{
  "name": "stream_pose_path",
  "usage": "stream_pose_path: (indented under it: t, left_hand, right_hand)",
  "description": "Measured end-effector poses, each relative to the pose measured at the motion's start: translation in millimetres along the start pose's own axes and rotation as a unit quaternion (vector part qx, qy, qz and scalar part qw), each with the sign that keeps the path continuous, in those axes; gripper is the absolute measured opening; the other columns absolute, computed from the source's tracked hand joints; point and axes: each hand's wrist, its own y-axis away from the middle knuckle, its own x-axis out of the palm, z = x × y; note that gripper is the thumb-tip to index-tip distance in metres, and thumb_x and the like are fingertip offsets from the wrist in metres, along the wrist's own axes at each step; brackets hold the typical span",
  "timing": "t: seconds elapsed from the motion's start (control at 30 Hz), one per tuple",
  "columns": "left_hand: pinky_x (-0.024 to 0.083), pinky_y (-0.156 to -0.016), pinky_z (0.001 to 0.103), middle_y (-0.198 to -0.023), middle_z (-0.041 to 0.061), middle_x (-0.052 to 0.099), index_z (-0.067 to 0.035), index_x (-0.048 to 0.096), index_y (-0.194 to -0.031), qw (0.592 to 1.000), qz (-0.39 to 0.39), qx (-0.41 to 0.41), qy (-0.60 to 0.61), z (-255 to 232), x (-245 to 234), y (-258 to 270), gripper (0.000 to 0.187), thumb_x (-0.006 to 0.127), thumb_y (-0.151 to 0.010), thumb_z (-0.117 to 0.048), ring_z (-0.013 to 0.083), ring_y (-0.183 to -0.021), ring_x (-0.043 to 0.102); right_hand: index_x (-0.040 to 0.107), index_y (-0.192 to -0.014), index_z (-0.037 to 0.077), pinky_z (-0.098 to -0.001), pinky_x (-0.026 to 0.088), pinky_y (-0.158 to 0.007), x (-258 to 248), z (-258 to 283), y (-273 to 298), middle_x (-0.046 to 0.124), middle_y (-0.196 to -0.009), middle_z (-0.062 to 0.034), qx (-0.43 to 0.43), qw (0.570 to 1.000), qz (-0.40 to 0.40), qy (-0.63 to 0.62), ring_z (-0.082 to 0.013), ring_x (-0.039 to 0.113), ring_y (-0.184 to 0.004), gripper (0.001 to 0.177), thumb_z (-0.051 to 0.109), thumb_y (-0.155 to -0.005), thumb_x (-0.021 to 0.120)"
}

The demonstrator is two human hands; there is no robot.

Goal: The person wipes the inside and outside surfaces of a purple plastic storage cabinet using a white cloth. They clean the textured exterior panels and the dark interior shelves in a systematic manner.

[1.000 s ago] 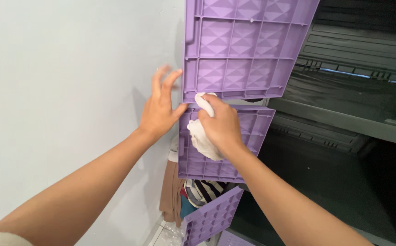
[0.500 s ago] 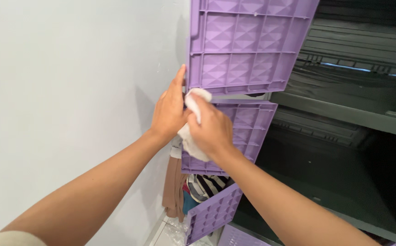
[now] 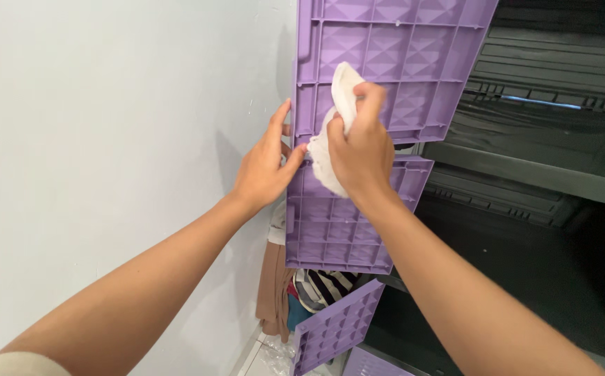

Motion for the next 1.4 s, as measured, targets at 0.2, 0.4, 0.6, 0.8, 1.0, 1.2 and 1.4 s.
stream_pose_path:
  t: [0.2,0.4,0.6,0.8,1.0,1.2,1.4]
  left_hand:
    - [0.052,-0.091,0.047,-0.123,0.019,0.068,-0.015,0.029,-0.159,0.997,-0.056,-0.042,-0.016,1,19,-9,0.055,0.045,-0.109,-0.032,0.0367,-0.107,0.068]
    - [0.049,-0.095,0.052,-0.139,0.024,0.058,-0.009,0.028,-0.153,0.989,-0.074,-0.107,-0.068,-6,37,-16,0.06,0.046,-0.106,-0.042,0.0426,-0.12,0.062]
    - [0.048,-0.091,0.055,-0.144,0.026,0.052,-0.006,0.029,-0.15,0.974,-0.158,-0.154,-0.057,-20,66,-20,0.055,0.042,-0.106,-0.036,0.0485,-0.115,0.06]
    - [0.049,-0.086,0.057,-0.122,0.023,0.067,-0.009,0.044,-0.136,0.968,-0.108,-0.214,-0.076,-17,60,-19,0.035,0.036,-0.108,-0.028,0.0449,-0.108,0.065]
    - [0.049,-0.087,0.057,-0.116,0.026,0.069,-0.005,0.046,-0.131,0.952,-0.146,-0.243,-0.115,-17,72,-27,0.035,0.043,-0.1,-0.019,0.0463,-0.104,0.065]
    - [0.049,-0.085,0.058,-0.112,0.027,0.069,-0.003,0.045,-0.132,0.95,-0.139,-0.24,-0.144,-20,71,-24,0.038,0.042,-0.099,-0.021,0.0472,-0.102,0.066]
    - [0.048,-0.085,0.058,-0.11,0.025,0.07,-0.004,0.047,-0.13,0.938,-0.14,-0.271,-0.163,-26,74,-26,0.036,0.041,-0.099,-0.021,0.0475,-0.102,0.065]
  right_hand:
    - [0.06,-0.133,0.012,-0.0461,0.055,-0.07,24,-11,2,0.056,-0.12,-0.0113,-0.142,0.989,0.026,0.037,-0.0336,0.069,-0.088,0.039,0.015,-0.094,0.067]
    - [0.059,-0.136,0.008,-0.0485,0.055,-0.07,2,-37,11,0.056,-0.114,-0.0123,-0.108,0.972,0.08,0.194,-0.0319,0.067,-0.097,0.047,0.012,-0.09,0.067]
    - [0.052,-0.141,0.004,-0.0473,0.056,-0.075,20,-29,-11,0.056,-0.122,-0.0141,-0.146,0.973,0.061,0.167,-0.0328,0.063,-0.105,0.051,0.01,-0.093,0.068]
    - [0.048,-0.142,0.005,-0.0469,0.056,-0.078,-10,-51,0,0.056,-0.119,-0.0123,-0.256,0.931,0.183,0.186,-0.0345,0.061,-0.109,0.076,0.008,-0.07,0.072]
    - [0.045,-0.143,-0.006,-0.0478,0.054,-0.08,5,-49,-16,0.054,-0.121,-0.0176,-0.215,0.957,0.071,0.181,-0.0378,0.058,-0.104,0.071,0.001,-0.076,0.068]
    - [0.052,-0.142,-0.003,-0.0465,0.051,-0.081,2,-53,-14,0.058,-0.119,-0.0132,-0.283,0.949,0.133,0.049,-0.0365,0.057,-0.105,0.064,0.0,-0.08,0.069]
    - [0.071,-0.117,0.006,-0.0452,0.046,-0.085,-24,-73,-7,0.06,-0.114,-0.0091,-0.319,0.927,0.078,0.18,-0.0311,0.056,-0.104,0.041,0.0,-0.076,0.069]
